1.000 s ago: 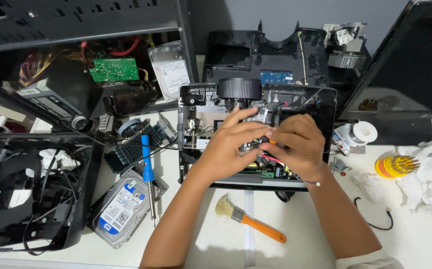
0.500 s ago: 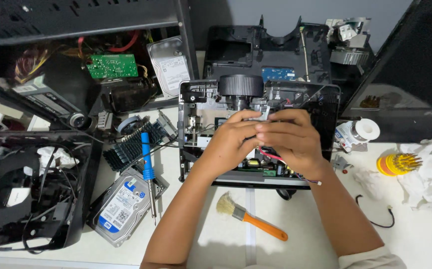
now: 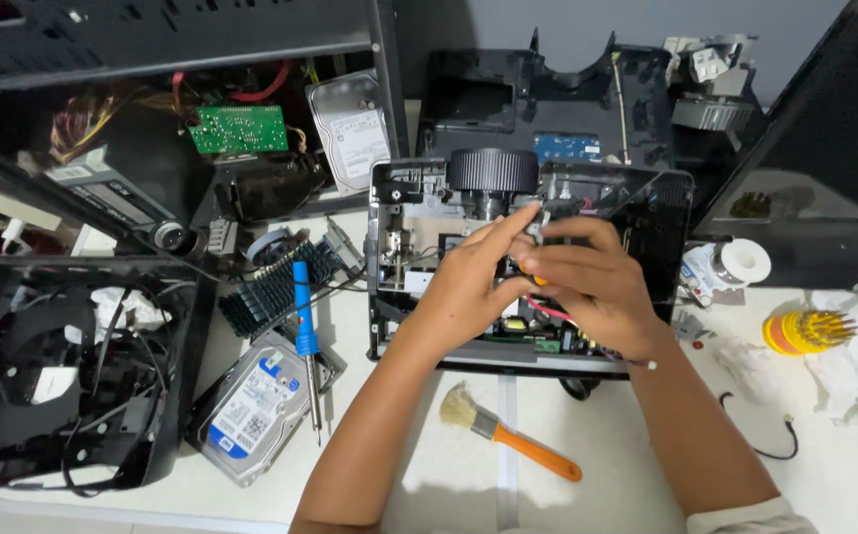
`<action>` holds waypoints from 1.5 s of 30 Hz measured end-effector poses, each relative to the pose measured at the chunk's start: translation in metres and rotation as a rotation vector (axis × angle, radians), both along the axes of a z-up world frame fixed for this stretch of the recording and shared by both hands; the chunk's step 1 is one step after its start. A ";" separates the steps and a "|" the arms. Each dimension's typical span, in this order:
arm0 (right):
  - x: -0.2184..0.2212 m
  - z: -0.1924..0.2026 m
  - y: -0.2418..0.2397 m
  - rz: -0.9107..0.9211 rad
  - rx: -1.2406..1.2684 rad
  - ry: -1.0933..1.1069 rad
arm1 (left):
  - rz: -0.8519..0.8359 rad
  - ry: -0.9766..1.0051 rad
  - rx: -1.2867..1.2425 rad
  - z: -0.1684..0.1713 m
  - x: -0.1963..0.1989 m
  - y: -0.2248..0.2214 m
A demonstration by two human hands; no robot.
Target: Disassembling and repairing the internal components of a digital projector using a screwdriver
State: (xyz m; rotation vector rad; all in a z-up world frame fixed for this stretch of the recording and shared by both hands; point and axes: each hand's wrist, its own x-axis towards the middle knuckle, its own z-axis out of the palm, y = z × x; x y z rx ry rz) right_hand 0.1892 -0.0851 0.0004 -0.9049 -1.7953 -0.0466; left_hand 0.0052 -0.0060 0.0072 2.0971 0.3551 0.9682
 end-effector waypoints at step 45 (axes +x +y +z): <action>0.004 -0.008 -0.005 -0.082 -0.031 0.073 | -0.068 -0.049 -0.023 -0.001 -0.009 0.002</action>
